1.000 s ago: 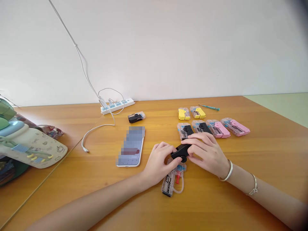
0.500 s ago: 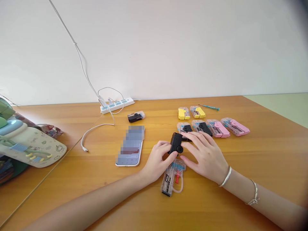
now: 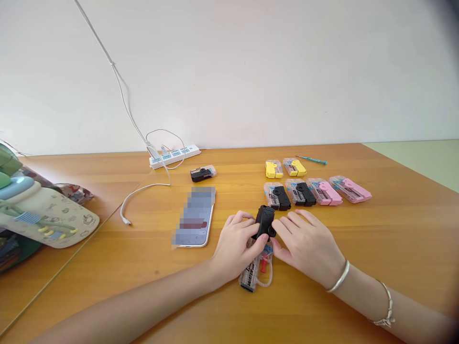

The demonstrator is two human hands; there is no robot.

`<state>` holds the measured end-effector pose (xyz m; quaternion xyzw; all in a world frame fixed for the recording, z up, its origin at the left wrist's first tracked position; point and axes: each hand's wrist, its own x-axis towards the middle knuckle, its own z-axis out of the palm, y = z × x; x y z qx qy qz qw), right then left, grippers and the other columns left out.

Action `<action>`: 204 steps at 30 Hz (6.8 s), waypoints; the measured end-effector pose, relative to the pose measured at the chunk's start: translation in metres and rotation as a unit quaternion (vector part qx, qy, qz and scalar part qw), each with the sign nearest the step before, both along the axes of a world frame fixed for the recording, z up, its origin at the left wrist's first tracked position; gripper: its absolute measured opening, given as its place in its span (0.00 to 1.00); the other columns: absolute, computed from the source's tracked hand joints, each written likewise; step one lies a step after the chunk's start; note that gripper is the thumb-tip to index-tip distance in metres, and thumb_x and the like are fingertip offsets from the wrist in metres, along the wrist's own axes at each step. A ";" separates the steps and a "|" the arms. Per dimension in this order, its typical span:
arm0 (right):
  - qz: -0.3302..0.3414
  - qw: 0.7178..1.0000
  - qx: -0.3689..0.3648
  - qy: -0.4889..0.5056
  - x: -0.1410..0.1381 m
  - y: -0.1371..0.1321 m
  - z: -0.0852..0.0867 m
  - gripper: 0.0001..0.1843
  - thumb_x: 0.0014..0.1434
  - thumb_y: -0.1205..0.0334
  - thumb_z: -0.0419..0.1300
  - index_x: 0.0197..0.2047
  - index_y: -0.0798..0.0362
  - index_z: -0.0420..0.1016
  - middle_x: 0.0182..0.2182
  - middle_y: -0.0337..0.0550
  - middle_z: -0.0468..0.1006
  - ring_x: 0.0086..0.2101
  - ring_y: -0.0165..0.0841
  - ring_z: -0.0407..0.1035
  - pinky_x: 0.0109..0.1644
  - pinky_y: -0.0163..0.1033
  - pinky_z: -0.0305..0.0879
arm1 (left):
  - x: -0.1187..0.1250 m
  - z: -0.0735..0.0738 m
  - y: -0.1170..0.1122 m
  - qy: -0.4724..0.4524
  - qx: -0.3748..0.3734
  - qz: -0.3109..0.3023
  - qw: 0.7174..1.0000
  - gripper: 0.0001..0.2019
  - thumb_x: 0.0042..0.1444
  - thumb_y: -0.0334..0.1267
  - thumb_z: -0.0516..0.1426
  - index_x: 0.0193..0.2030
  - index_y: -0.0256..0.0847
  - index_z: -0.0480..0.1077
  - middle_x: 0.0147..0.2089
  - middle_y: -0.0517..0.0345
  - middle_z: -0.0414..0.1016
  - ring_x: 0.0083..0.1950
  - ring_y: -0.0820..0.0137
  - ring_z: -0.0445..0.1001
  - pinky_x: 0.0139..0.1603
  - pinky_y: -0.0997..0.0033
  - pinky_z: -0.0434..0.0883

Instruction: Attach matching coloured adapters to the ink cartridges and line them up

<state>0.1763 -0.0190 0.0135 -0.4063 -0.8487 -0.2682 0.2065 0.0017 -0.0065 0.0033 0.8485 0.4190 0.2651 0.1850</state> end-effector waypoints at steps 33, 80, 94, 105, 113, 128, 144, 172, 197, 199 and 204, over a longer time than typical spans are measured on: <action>-0.142 0.970 0.042 -0.193 -0.054 0.015 0.002 0.10 0.55 0.75 0.48 0.27 0.56 0.66 0.20 0.46 0.65 0.24 0.39 0.60 0.27 0.42 0.50 | -0.004 -0.008 0.013 -0.202 -0.135 0.099 0.965 0.17 0.61 0.41 0.43 0.23 0.41 0.60 0.31 0.56 0.68 0.39 0.66 0.66 0.41 0.67 0.66; 0.189 0.937 -0.191 0.225 0.019 0.016 -0.005 0.12 0.62 0.72 0.51 0.46 0.51 0.69 0.39 0.44 0.76 0.39 0.33 0.67 0.41 0.39 0.68 | -0.002 -0.004 0.012 -0.135 -0.122 -0.053 0.982 0.10 0.55 0.26 0.51 0.29 0.39 0.72 0.42 0.54 0.72 0.48 0.65 0.62 0.50 0.67 0.64; 0.197 0.957 -0.123 0.171 0.020 0.013 0.004 0.06 0.59 0.70 0.55 0.39 0.52 0.68 0.35 0.44 0.75 0.38 0.34 0.67 0.41 0.39 0.66 | -0.006 0.002 0.007 -0.166 -0.121 -0.097 0.974 0.12 0.58 0.39 0.49 0.34 0.39 0.73 0.46 0.50 0.68 0.50 0.62 0.62 0.51 0.64 0.62; 0.048 0.996 -0.073 0.016 -0.001 -0.006 0.015 0.11 0.59 0.65 0.47 0.31 0.55 0.70 0.26 0.45 0.73 0.29 0.37 0.64 0.42 0.45 0.58 | -0.006 -0.001 0.005 -0.171 -0.102 -0.086 0.976 0.14 0.57 0.36 0.48 0.27 0.40 0.72 0.40 0.52 0.70 0.46 0.64 0.65 0.48 0.65 0.64; 0.045 0.998 -0.027 -0.035 -0.010 0.001 0.006 0.12 0.53 0.71 0.47 0.23 0.53 0.66 0.19 0.41 0.66 0.23 0.34 0.58 0.33 0.41 0.52 | -0.002 -0.006 0.008 -0.163 -0.131 -0.048 0.977 0.15 0.53 0.37 0.50 0.16 0.39 0.57 0.28 0.57 0.63 0.35 0.68 0.63 0.36 0.69 0.62; 0.066 0.994 0.012 -0.092 -0.014 0.017 0.008 0.14 0.58 0.70 0.47 0.22 0.53 0.65 0.17 0.40 0.65 0.22 0.34 0.58 0.33 0.41 0.50 | -0.004 -0.005 0.015 -0.160 -0.138 -0.022 0.977 0.16 0.55 0.34 0.46 0.17 0.40 0.55 0.24 0.59 0.59 0.34 0.69 0.61 0.37 0.69 0.62; 0.096 0.987 -0.127 0.032 0.028 0.023 -0.006 0.13 0.64 0.67 0.48 0.36 0.51 0.73 0.29 0.40 0.76 0.32 0.33 0.67 0.38 0.39 0.59 | -0.005 0.003 0.011 -0.169 -0.112 -0.020 0.979 0.13 0.56 0.32 0.51 0.31 0.45 0.78 0.48 0.56 0.72 0.52 0.62 0.62 0.56 0.60 0.61; 0.108 0.785 -0.475 0.382 0.021 0.016 0.003 0.05 0.61 0.60 0.51 0.35 0.50 0.64 0.32 0.39 0.71 0.34 0.31 0.70 0.40 0.37 0.69 | -0.004 0.001 0.010 -0.156 -0.118 -0.025 0.980 0.12 0.58 0.34 0.51 0.32 0.44 0.77 0.44 0.56 0.71 0.49 0.64 0.63 0.51 0.64 0.63; 0.102 0.793 -0.488 0.349 0.005 -0.009 -0.004 0.09 0.64 0.56 0.45 0.35 0.50 0.60 0.27 0.37 0.66 0.27 0.30 0.61 0.32 0.36 0.59 | 0.000 -0.004 0.001 -0.120 0.057 -0.040 0.990 0.09 0.52 0.37 0.54 0.27 0.39 0.74 0.29 0.54 0.70 0.34 0.67 0.63 0.33 0.68 0.65; 0.111 0.779 -0.501 0.360 0.004 -0.008 -0.005 0.10 0.65 0.55 0.44 0.35 0.50 0.59 0.26 0.36 0.64 0.26 0.30 0.59 0.31 0.36 0.58 | 0.000 -0.004 0.001 -0.120 0.053 -0.042 0.991 0.09 0.51 0.37 0.54 0.27 0.39 0.74 0.29 0.54 0.70 0.33 0.68 0.63 0.34 0.68 0.65; 0.125 0.736 -0.533 0.398 0.003 -0.009 -0.008 0.12 0.65 0.52 0.45 0.34 0.50 0.58 0.23 0.33 0.61 0.24 0.29 0.58 0.29 0.35 0.56 | 0.000 -0.005 0.000 -0.118 0.060 -0.046 0.990 0.08 0.50 0.35 0.54 0.25 0.39 0.72 0.28 0.56 0.70 0.33 0.68 0.63 0.34 0.69 0.64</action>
